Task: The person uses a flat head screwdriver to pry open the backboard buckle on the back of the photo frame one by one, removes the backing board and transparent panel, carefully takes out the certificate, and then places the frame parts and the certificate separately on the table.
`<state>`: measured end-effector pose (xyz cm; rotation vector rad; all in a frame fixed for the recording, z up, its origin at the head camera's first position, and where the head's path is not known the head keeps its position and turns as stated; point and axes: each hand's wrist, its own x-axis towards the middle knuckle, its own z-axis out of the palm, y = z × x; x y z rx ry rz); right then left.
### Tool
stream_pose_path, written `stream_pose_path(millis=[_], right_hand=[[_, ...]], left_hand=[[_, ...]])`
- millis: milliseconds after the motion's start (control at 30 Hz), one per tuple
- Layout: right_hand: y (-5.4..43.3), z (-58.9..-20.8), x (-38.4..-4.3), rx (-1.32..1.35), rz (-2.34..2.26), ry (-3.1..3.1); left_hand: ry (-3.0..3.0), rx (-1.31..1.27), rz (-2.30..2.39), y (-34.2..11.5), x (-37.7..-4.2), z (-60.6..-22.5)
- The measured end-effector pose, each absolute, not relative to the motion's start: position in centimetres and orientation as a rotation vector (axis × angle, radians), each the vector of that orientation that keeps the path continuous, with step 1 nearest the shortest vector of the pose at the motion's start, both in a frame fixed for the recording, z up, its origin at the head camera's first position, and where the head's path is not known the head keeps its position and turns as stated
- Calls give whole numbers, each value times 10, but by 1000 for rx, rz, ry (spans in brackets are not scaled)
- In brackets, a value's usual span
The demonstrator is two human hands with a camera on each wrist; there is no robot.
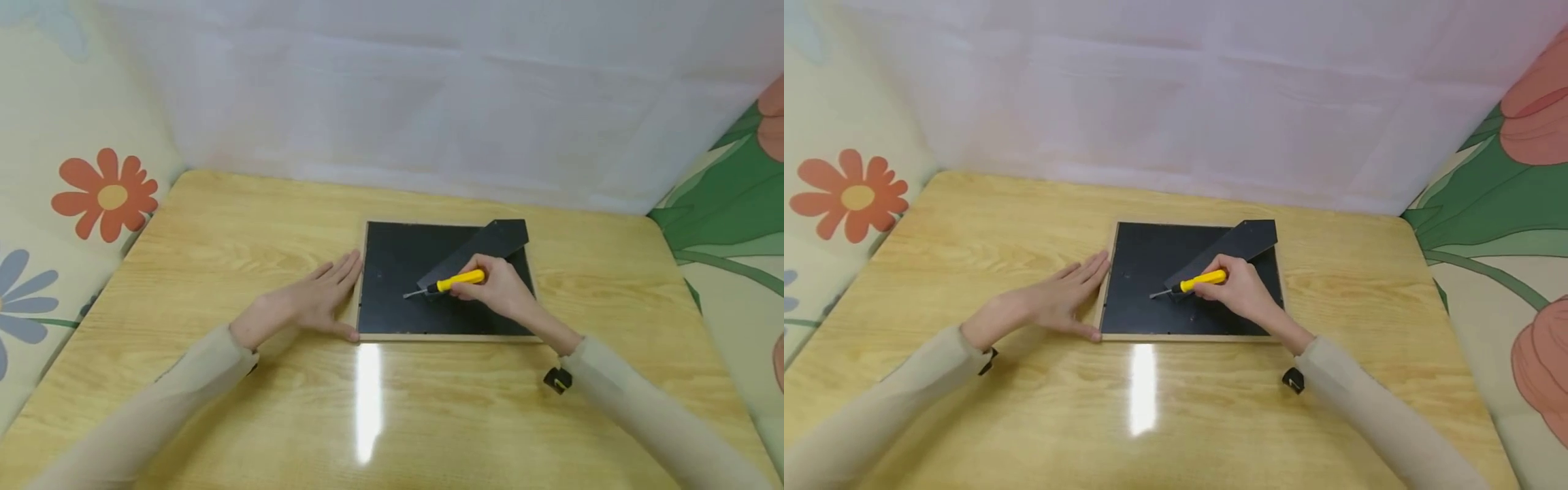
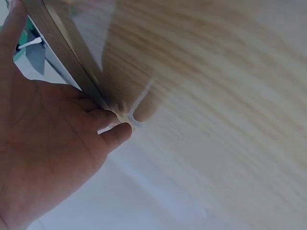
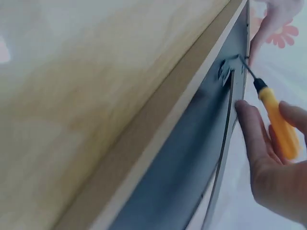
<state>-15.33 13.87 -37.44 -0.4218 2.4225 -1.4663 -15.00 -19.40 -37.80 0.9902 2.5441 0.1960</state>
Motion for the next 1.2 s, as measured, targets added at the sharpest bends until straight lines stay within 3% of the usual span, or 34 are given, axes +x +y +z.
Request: stream_pose_path(millis=[233,367,800,1200], right_hand=[[141,-372,-159,-672,-982,2686],[130,-364,-162,-786,-944,2702],[88,-372,-165,-655,-1112,2515],[89,-378,-161,-600,-1211,2489]], left_hand=[[2517,954,238,-191,-159,-377],[2513,920,265,-193,-161,-377],[2515,875,249,-194,-165,-375],[2519,893,245,-194,-165,-376]])
